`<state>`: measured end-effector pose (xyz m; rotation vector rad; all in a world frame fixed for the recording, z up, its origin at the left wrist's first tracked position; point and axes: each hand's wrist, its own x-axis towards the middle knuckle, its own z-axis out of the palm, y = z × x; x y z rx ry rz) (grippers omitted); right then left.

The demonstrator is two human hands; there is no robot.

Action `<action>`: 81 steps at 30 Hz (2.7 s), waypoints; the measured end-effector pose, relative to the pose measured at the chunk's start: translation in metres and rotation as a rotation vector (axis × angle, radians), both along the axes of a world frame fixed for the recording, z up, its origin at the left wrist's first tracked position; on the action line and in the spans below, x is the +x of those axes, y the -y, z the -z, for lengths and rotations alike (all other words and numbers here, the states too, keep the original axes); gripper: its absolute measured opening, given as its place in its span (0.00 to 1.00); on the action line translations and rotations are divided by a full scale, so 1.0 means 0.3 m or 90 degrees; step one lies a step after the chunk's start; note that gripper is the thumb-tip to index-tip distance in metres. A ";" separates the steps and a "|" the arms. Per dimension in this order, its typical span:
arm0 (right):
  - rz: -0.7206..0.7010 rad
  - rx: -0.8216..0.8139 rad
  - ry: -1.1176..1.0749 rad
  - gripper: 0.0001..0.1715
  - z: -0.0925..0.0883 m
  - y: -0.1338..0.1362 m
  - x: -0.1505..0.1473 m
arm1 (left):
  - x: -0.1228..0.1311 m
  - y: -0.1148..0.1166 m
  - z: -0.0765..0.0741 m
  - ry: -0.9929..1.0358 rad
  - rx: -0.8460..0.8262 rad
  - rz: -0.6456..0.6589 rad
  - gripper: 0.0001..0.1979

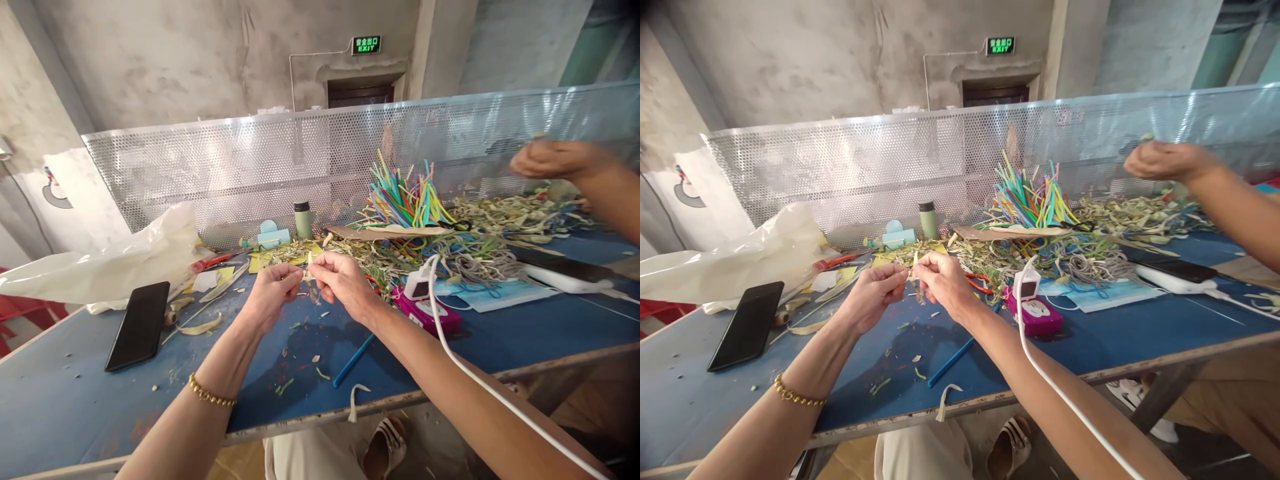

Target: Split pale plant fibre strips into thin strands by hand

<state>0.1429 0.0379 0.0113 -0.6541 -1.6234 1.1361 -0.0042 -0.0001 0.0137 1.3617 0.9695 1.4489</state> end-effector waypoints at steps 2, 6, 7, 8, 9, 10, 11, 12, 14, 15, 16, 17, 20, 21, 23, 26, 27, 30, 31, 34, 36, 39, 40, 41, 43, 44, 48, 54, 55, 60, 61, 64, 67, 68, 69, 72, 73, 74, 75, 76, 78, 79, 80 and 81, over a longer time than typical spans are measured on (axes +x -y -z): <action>0.003 0.006 -0.003 0.12 0.004 0.001 -0.002 | -0.002 -0.001 0.000 0.004 -0.009 -0.006 0.14; -0.002 0.013 -0.019 0.12 0.012 0.002 -0.007 | -0.007 -0.005 0.002 0.026 -0.036 0.009 0.16; -0.004 0.014 -0.026 0.11 0.012 0.003 -0.007 | -0.007 -0.005 0.002 0.032 -0.042 0.015 0.16; -0.003 0.014 -0.031 0.11 0.013 0.004 -0.008 | -0.007 -0.005 0.003 0.040 -0.046 0.021 0.16; -0.002 0.016 -0.034 0.11 0.013 0.005 -0.009 | -0.006 -0.005 0.003 0.049 -0.047 0.026 0.17; 0.001 0.017 -0.036 0.11 0.013 0.006 -0.010 | -0.005 -0.004 0.002 0.059 -0.047 0.032 0.18; 0.004 0.019 -0.038 0.11 0.013 0.008 -0.011 | -0.003 -0.003 0.002 0.070 -0.046 0.036 0.18; 0.008 0.021 -0.042 0.12 0.013 0.009 -0.013 | -0.001 -0.001 0.002 0.080 -0.045 0.038 0.19; 0.015 0.028 -0.055 0.13 0.016 0.010 -0.017 | 0.002 0.002 0.002 0.095 -0.043 0.038 0.19; 0.019 0.033 -0.062 0.13 0.018 0.009 -0.020 | 0.004 0.003 0.003 0.100 -0.042 0.038 0.19; 0.025 0.039 -0.067 0.13 0.021 0.008 -0.022 | 0.005 0.005 0.003 0.103 -0.041 0.041 0.19; 0.032 0.047 -0.070 0.13 0.024 0.005 -0.024 | 0.007 0.006 0.003 0.107 -0.041 0.045 0.19; 0.066 0.070 -0.066 0.13 0.032 -0.004 -0.029 | 0.011 0.009 0.002 0.110 -0.038 0.051 0.19; 0.077 0.076 -0.062 0.13 0.032 -0.005 -0.029 | 0.012 0.009 0.002 0.108 -0.035 0.047 0.19; 0.087 0.082 -0.052 0.13 0.031 -0.005 -0.030 | 0.013 0.008 0.001 0.104 -0.028 0.034 0.20; 0.074 0.079 -0.038 0.14 0.027 0.002 -0.032 | 0.010 0.005 0.000 0.104 -0.020 0.024 0.19; 0.066 0.077 -0.037 0.14 0.026 0.005 -0.033 | 0.008 0.004 0.000 0.106 -0.022 0.030 0.18; 0.050 0.077 -0.038 0.13 0.025 0.012 -0.035 | 0.004 0.003 -0.001 0.114 -0.036 0.051 0.17; 0.050 0.079 -0.037 0.13 0.025 0.014 -0.035 | 0.004 0.004 -0.001 0.116 -0.042 0.053 0.17; 0.051 0.084 -0.029 0.11 0.024 0.020 -0.037 | 0.009 0.007 -0.001 0.124 -0.050 0.047 0.18; 0.044 0.087 -0.027 0.11 0.024 0.024 -0.039 | 0.014 0.007 0.000 0.129 -0.048 0.044 0.18; 0.027 0.092 -0.027 0.13 0.025 0.026 -0.041 | 0.018 0.006 0.000 0.137 -0.046 0.036 0.18; 0.026 0.092 -0.026 0.14 0.026 0.025 -0.041 | 0.018 0.006 0.000 0.139 -0.045 0.032 0.18; 0.029 0.091 -0.027 0.14 0.026 0.022 -0.041 | 0.017 0.006 0.000 0.142 -0.042 0.027 0.17; 0.042 0.087 -0.036 0.14 0.027 0.015 -0.039 | 0.013 0.007 -0.001 0.144 -0.032 0.021 0.16; 0.050 0.087 -0.039 0.14 0.027 0.011 -0.038 | 0.011 0.008 -0.001 0.144 -0.026 0.020 0.16; 0.071 0.106 -0.021 0.14 0.030 0.000 -0.033 | 0.009 0.012 -0.003 0.142 -0.020 0.020 0.14; 0.069 0.103 -0.021 0.14 0.036 -0.002 -0.032 | 0.009 0.006 -0.006 0.145 -0.022 0.003 0.14; 0.068 0.100 -0.022 0.14 0.037 -0.004 -0.031 | 0.009 0.004 -0.007 0.146 -0.022 -0.005 0.14; 0.040 0.068 -0.027 0.15 0.029 -0.008 -0.026 | 0.007 0.003 -0.013 0.138 -0.010 -0.036 0.15; 0.036 0.064 -0.029 0.15 0.027 -0.008 -0.024 | 0.006 0.003 -0.014 0.133 -0.005 -0.041 0.15; 0.039 0.065 -0.030 0.15 0.023 -0.007 -0.021 | 0.002 0.003 -0.015 0.124 0.003 -0.055 0.15; 0.050 0.074 -0.022 0.15 0.025 -0.008 -0.019 | -0.003 0.002 -0.016 0.124 0.009 -0.064 0.15; 0.055 0.081 -0.018 0.16 0.025 -0.008 -0.018 | -0.005 0.002 -0.017 0.123 0.011 -0.065 0.15; 0.059 0.090 -0.013 0.16 0.025 -0.008 -0.016 | -0.007 0.001 -0.018 0.123 0.013 -0.064 0.15; 0.065 0.099 0.008 0.18 0.022 -0.006 -0.012 | -0.010 -0.001 -0.020 0.123 0.013 -0.060 0.14; 0.062 0.088 0.018 0.20 0.020 -0.005 -0.011 | -0.011 -0.002 -0.019 0.124 0.011 -0.060 0.14; 0.054 0.073 0.029 0.21 0.018 -0.004 -0.011 | -0.010 -0.003 -0.018 0.125 0.009 -0.061 0.14; 0.043 0.057 0.039 0.21 0.016 -0.002 -0.012 | -0.010 -0.004 -0.016 0.123 0.007 -0.060 0.14; 0.032 0.044 0.044 0.20 0.014 0.000 -0.013 | -0.008 -0.005 -0.014 0.118 0.009 -0.059 0.14; 0.019 0.035 0.035 0.16 0.011 0.004 -0.018 | -0.005 -0.006 -0.008 0.103 0.018 -0.054 0.15; 0.016 0.035 0.021 0.15 0.010 0.006 -0.020 | -0.004 -0.005 -0.006 0.095 0.023 -0.052 0.15; 0.014 0.037 0.007 0.14 0.009 0.007 -0.021 | -0.003 -0.005 -0.004 0.087 0.027 -0.049 0.16; 0.012 0.040 -0.005 0.13 0.009 0.007 -0.021 | -0.004 -0.004 -0.004 0.076 0.029 -0.048 0.16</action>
